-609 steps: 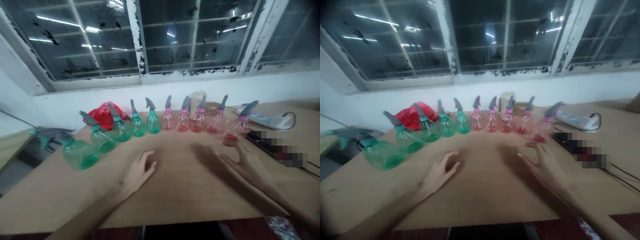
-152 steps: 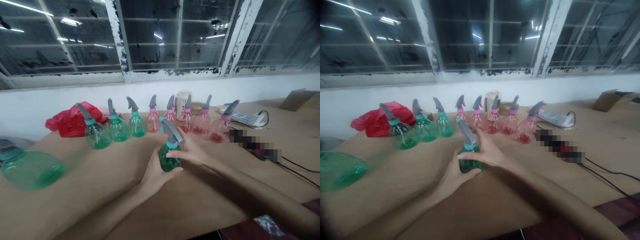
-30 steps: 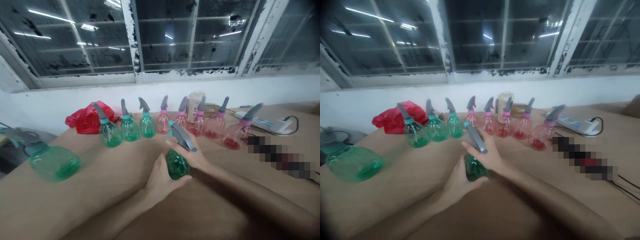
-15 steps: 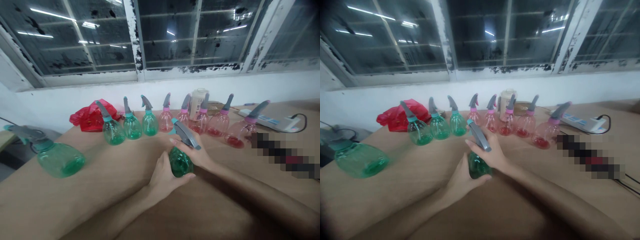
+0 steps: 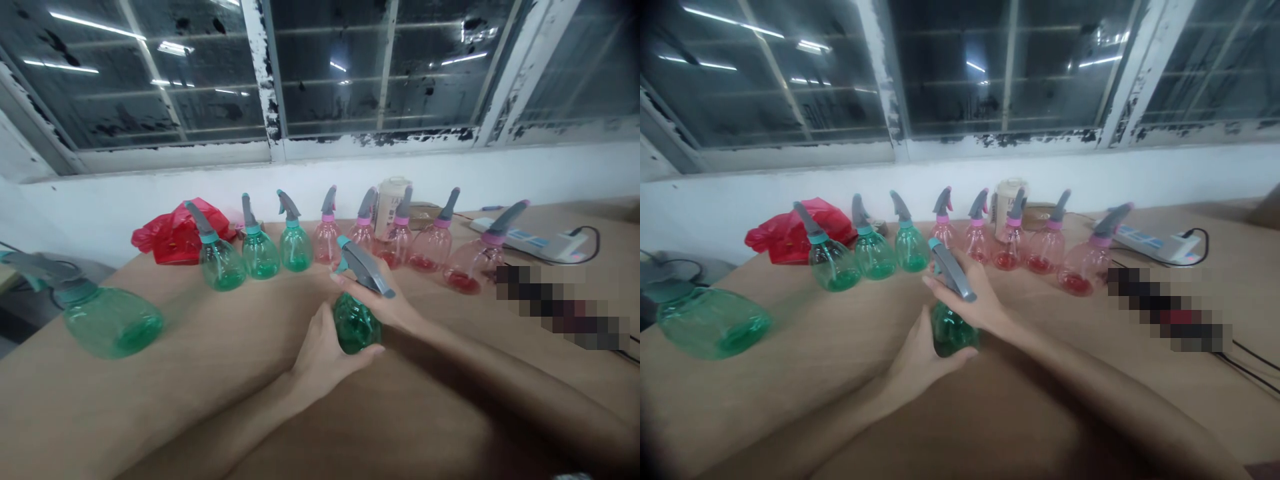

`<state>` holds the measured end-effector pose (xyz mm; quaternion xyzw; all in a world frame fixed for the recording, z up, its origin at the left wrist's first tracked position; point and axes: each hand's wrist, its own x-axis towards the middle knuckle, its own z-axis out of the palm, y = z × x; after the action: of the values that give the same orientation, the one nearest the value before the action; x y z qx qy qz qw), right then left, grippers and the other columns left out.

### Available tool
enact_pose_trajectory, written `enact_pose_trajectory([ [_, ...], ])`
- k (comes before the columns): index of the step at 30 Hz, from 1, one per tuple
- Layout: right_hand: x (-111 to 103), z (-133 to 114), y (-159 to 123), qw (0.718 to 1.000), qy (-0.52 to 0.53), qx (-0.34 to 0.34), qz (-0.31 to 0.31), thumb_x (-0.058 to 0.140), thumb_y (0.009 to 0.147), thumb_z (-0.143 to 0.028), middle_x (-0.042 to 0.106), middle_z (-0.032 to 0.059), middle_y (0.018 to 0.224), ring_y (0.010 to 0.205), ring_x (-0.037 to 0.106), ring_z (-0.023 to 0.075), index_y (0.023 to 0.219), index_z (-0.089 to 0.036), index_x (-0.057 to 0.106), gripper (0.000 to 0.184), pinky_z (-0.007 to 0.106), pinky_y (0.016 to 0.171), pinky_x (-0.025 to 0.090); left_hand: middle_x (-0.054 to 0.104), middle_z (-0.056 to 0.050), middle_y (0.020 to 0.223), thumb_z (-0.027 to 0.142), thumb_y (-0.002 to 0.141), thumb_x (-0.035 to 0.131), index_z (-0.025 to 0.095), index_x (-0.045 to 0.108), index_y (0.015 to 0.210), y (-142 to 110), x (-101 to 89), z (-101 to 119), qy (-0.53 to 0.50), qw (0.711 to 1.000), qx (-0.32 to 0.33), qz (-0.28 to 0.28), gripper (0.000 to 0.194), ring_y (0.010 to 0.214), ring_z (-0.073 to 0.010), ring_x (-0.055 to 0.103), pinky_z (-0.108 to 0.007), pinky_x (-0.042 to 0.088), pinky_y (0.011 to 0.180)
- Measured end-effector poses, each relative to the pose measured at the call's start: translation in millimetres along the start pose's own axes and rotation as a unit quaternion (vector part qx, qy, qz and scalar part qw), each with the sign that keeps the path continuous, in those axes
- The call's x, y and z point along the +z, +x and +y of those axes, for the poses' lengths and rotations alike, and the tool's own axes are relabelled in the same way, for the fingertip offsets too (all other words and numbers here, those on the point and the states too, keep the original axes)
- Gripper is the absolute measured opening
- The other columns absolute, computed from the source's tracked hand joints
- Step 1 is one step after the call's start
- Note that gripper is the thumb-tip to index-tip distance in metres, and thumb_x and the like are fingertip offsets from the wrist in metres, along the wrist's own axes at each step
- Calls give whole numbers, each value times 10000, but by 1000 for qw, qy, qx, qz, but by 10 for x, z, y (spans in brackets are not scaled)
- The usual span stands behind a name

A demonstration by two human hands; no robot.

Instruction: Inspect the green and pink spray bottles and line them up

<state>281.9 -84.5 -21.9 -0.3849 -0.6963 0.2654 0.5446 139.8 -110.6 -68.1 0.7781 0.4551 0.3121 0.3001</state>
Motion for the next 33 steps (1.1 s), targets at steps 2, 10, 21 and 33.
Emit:
enact_pose_trajectory([
  [2,-3,-4,2,1000,-11,5,-5,589,779,-298,541,-32,636,545,510,118,823,-221,536,103,272,535,416,510,-163,1129,529,627,682,131,372,1199,-4,7,-2,-3,1000,3,3,763,1129,-368,472,-549,397,917],
  [10,4,-14,-30,1000,2,-19,1,581,787,-268,594,6,846,675,564,139,939,-216,538,166,302,657,457,499,-163,1164,532,633,678,137,349,1208,-18,23,-24,3,1000,16,0,771,1122,-353,476,-531,404,913],
  [21,35,18,-56,993,-60,-73,67,585,766,-243,518,-1,832,759,520,167,894,-213,506,153,332,683,427,506,-140,1167,508,655,675,169,335,1218,-11,20,-45,1,1000,15,-11,740,1114,-334,489,-511,414,899],
  [33,23,17,-65,996,-51,-50,56,594,766,-298,521,-4,809,727,522,170,881,-233,492,167,342,669,439,518,-143,1148,503,645,684,162,371,1190,-11,32,-50,-14,1000,12,-4,714,1101,-346,497,-533,418,888],
])
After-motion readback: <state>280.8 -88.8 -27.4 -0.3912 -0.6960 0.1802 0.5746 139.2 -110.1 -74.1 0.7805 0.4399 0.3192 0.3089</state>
